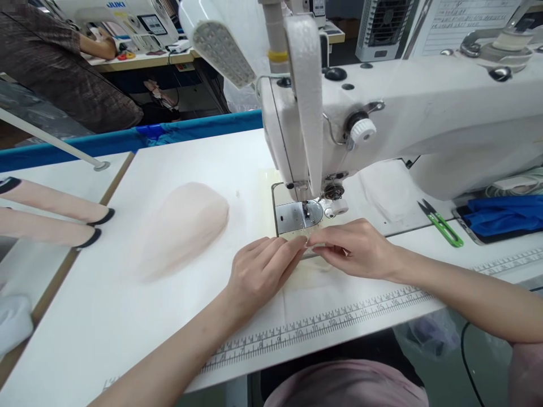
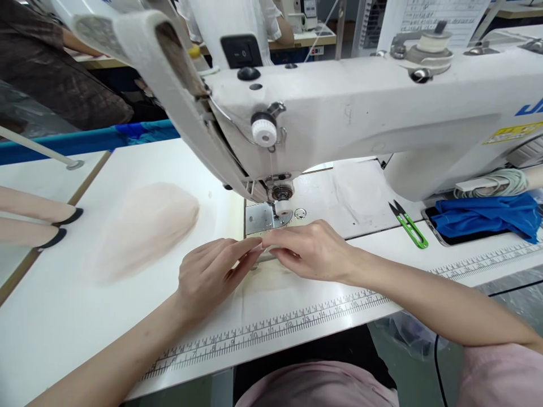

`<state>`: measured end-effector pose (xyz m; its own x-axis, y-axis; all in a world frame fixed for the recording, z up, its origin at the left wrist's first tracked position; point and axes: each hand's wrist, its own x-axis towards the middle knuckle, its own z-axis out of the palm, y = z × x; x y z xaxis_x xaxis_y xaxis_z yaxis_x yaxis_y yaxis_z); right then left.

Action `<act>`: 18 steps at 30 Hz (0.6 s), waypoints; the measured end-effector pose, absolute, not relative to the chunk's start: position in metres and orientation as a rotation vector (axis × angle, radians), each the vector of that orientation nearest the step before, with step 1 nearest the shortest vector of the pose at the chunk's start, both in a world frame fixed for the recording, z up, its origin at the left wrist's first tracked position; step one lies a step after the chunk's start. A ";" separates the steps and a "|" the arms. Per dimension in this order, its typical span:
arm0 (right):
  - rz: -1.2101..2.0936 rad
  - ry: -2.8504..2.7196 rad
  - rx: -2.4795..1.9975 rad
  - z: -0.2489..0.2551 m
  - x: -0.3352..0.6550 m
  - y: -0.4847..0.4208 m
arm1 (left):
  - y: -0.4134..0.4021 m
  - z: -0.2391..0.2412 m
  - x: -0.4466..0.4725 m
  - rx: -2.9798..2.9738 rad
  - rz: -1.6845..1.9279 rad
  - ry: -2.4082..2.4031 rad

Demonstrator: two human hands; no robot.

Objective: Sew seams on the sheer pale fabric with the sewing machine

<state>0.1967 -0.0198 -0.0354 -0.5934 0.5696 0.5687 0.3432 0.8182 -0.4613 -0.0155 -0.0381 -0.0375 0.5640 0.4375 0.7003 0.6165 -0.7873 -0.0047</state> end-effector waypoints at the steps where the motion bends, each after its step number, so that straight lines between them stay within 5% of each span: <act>1: 0.380 -2.257 -0.666 -0.036 0.197 -0.020 | -0.038 -0.038 -0.016 -2.547 -1.039 -0.883; 18: 0.367 -2.270 -0.728 -0.039 0.196 -0.020 | -0.038 -0.038 -0.017 -2.547 -1.078 -0.866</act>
